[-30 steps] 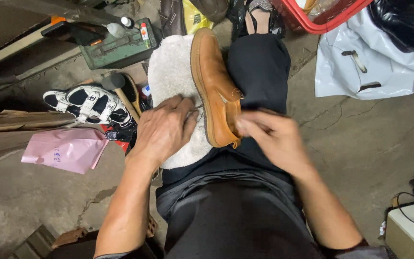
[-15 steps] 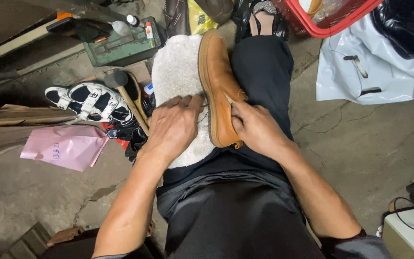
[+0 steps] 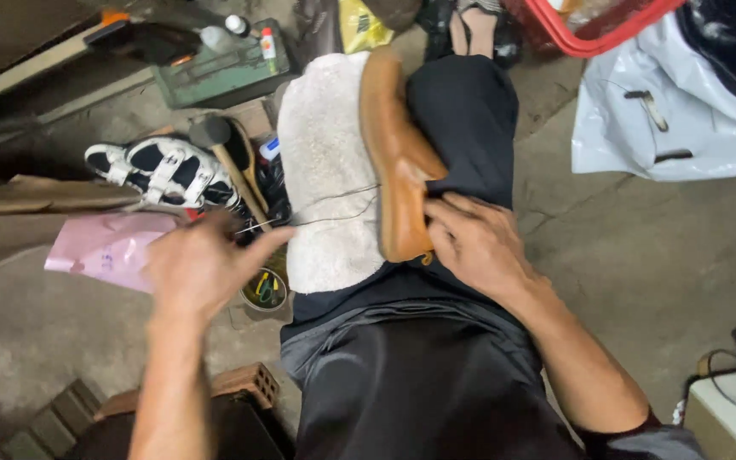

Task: Sewing the sole of a brown leather shoe by hand using a needle and thread.

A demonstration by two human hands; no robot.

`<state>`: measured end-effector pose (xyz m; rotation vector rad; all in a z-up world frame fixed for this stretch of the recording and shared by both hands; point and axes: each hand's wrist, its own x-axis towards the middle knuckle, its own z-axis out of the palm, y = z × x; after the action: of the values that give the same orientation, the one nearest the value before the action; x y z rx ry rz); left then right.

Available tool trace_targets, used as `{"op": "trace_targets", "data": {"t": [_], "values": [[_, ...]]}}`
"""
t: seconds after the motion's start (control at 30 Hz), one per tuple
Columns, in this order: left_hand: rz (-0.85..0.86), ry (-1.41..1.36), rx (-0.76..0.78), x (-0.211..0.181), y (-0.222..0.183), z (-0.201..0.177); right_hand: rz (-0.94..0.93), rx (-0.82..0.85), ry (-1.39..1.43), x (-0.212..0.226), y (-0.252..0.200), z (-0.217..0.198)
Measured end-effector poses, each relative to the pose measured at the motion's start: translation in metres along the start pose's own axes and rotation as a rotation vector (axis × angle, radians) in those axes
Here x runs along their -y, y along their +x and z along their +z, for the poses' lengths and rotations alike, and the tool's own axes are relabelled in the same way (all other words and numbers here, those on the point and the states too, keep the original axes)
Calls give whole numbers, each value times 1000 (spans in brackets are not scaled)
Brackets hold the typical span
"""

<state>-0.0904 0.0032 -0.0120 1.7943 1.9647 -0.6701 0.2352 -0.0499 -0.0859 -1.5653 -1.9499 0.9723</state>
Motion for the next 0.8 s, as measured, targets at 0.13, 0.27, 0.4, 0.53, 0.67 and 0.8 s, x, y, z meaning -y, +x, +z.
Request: {"op": "trace_targets", "data": {"t": [0.13, 0.27, 0.4, 0.53, 0.67, 0.8], "values": [[233, -264, -53, -33, 13, 1, 168, -13, 7, -19, -47, -37], [446, -975, 172, -32, 35, 24, 445, 18, 67, -47, -88, -64], [434, -932, -2, -24, 48, 39, 166, -197, -100, -1, -49, -55], [523, -954, -138, -55, 14, 4, 199, -241, 384, 28, -18, -11], [590, -902, -163, -84, 6, -9, 200, -154, 432, 31, 7, 31], [630, -855, -170, -94, 20, 18, 209, -177, 321, 15, 12, 44]]}}
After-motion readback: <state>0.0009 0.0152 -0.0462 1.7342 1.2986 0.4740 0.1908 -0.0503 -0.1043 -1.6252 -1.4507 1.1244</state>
